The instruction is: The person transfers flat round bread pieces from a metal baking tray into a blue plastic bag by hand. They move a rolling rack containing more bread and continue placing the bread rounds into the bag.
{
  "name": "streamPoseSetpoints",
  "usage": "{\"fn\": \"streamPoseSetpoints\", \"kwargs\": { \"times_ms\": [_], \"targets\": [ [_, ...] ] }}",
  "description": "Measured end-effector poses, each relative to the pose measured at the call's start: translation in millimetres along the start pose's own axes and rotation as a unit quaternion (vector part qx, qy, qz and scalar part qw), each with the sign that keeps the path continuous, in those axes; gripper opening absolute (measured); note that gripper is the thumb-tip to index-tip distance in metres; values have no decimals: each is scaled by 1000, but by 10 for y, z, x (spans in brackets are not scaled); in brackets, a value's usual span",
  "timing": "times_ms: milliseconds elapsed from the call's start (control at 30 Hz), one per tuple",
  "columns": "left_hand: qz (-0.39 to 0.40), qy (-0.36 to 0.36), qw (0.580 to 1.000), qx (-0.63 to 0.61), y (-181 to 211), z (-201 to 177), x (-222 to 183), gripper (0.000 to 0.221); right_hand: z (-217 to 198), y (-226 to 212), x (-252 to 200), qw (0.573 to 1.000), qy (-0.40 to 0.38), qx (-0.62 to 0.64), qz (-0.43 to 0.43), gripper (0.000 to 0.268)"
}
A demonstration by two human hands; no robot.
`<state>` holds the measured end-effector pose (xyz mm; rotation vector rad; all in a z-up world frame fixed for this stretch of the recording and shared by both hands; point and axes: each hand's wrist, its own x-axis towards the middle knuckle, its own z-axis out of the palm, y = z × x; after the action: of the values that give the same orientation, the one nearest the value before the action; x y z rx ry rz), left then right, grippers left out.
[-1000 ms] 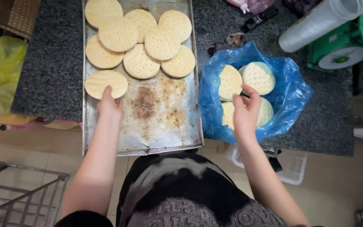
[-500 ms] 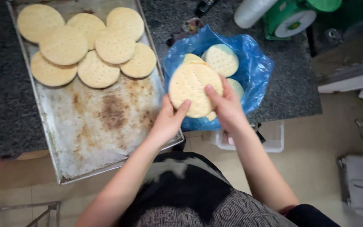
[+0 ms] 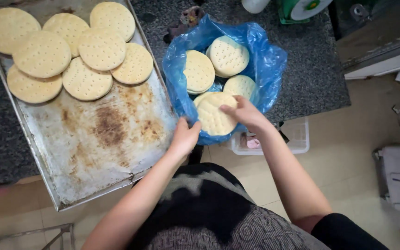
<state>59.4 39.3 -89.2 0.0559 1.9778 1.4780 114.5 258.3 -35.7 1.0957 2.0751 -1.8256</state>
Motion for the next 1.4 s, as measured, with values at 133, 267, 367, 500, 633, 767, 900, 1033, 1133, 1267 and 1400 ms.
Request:
{"fn": "streamPoseSetpoints", "kwargs": {
  "times_ms": [133,267,367,500,633,767,900,1033,1133,1267,1400],
  "targets": [
    [-18,-38,999,-8,11,-98,-95,46,146,160,190,1000,-7,-4,14,66],
    [-44,-76,991,-100,198,-213,-183,43,239,400,429,993,67,-93,-40,61],
    [-64,-96,981,-154,250,-267,-205,40,337,517,465,952,149,-243,-114,55],
    [-83,-105,979,-152,244,-309,-191,43,477,500,289,886,242,-353,-177,54],
    [-77,-136,977,-145,68,-427,-69,47,666,424,46,858,242,-395,-220,87],
    [-69,-110,985,-117,164,-859,152,46,864,596,53,845,182,-456,-213,113],
    [-57,-50,976,-202,11,-1341,836,35,823,614,95,840,129,-505,-147,116],
    [-91,147,976,-130,77,-1872,1664,37,633,477,-69,870,122,-448,-164,110],
    [-18,322,942,93,224,-2192,1992,47,471,312,-372,869,195,-405,-207,98],
    [-182,362,908,106,536,-2326,2242,76,317,203,-584,850,274,-380,-243,84],
    [-222,317,915,117,818,-2241,2102,89,304,78,-708,837,314,-353,-277,68]
  ]
}}
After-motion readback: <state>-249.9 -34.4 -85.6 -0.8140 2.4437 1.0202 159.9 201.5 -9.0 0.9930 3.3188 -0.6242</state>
